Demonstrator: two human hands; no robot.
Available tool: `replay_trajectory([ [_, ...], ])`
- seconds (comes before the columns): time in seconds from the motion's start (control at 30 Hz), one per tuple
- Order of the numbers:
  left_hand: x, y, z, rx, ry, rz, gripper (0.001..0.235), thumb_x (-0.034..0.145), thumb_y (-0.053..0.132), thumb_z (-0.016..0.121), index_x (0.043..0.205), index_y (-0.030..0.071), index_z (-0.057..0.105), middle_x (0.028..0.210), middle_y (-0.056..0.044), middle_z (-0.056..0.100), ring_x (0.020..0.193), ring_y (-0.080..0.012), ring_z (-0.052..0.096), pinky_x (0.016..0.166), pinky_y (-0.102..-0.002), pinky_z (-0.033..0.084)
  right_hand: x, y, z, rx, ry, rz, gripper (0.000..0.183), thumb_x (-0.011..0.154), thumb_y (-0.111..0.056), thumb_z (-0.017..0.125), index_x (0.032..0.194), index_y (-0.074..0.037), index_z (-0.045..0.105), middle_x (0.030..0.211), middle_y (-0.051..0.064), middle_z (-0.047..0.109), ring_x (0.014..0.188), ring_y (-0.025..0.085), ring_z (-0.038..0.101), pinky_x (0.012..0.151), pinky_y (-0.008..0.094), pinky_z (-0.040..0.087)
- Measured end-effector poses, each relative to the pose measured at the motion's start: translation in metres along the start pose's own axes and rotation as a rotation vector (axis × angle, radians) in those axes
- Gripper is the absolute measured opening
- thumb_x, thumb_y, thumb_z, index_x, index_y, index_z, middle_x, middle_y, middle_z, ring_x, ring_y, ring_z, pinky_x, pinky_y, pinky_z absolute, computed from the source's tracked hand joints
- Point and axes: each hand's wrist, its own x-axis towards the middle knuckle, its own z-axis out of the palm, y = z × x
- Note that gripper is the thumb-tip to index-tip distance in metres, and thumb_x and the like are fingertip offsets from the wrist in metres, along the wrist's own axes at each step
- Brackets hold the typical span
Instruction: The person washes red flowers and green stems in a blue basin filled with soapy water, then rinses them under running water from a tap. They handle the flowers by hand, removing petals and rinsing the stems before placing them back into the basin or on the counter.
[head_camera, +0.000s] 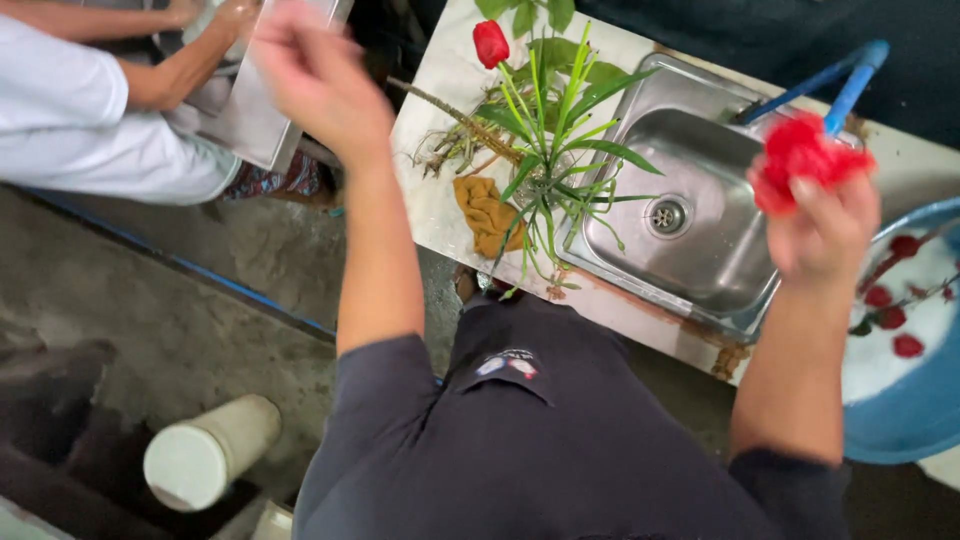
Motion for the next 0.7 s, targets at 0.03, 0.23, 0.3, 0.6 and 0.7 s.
replay_trajectory([
  [0.03, -0.024, 0.02, 0.006, -0.126, -0.209, -0.051, 0.017, 0.08, 0.0, 0.055, 0.089, 0.013, 0.058, 0.084, 0.0, 0.053, 0.073, -0.0141, 0.053, 0.06, -0.027, 0.046, 0.014, 0.007, 0.01, -0.033, -0.013, 0.015, 0.04, 0.089, -0.009, 0.072, 0.127, -0.013, 0.061, 0.144, 0.015, 0.061, 0.137, 0.039, 0.064, 0.104, 0.042, 0.063],
  [0.23, -0.112, 0.004, 0.052, 0.364, -1.599, -0.027, 0.027, 0.093, 0.004, 0.062, 0.117, 0.009, 0.072, 0.121, -0.011, 0.074, 0.113, -0.0238, 0.07, 0.105, -0.037, 0.056, 0.062, 0.062, 0.048, 0.037, 0.04, 0.223, 0.032, 0.089, 0.005, 0.067, 0.119, -0.006, 0.067, 0.135, 0.022, 0.067, 0.12, 0.045, 0.07, 0.093, 0.048, 0.07],
  [0.3, -0.133, -0.017, 0.065, 0.547, -1.738, -0.039, 0.03, 0.091, 0.006, 0.069, 0.121, 0.008, 0.069, 0.128, -0.013, 0.071, 0.119, -0.0266, 0.07, 0.107, -0.035, 0.057, 0.069, 0.078, 0.047, 0.135, 0.11, 0.297, 0.032, 0.091, 0.006, 0.063, 0.121, -0.002, 0.07, 0.13, 0.025, 0.07, 0.118, 0.044, 0.073, 0.09, 0.046, 0.071],
  [0.6, -0.171, -0.058, 0.067, 0.438, -1.714, -0.302, 0.011, 0.097, 0.006, 0.064, 0.096, 0.015, 0.069, 0.083, 0.002, 0.072, 0.071, -0.0093, 0.071, 0.064, -0.021, 0.063, 0.072, 0.119, 0.032, 0.29, 0.028, 0.44, 0.038, 0.099, -0.007, 0.059, 0.136, 0.001, 0.055, 0.13, 0.027, 0.069, 0.109, 0.046, 0.072, 0.093, 0.053, 0.062],
  [0.7, -0.181, -0.08, 0.066, 0.275, -1.594, -0.21, 0.005, 0.089, 0.017, 0.072, 0.092, 0.019, 0.069, 0.087, 0.003, 0.077, 0.082, -0.0171, 0.074, 0.072, -0.035, 0.059, 0.072, 0.123, 0.038, 0.181, 0.018, 0.406, 0.03, 0.099, -0.004, 0.06, 0.129, 0.0, 0.062, 0.124, 0.024, 0.072, 0.109, 0.043, 0.074, 0.1, 0.054, 0.063],
])
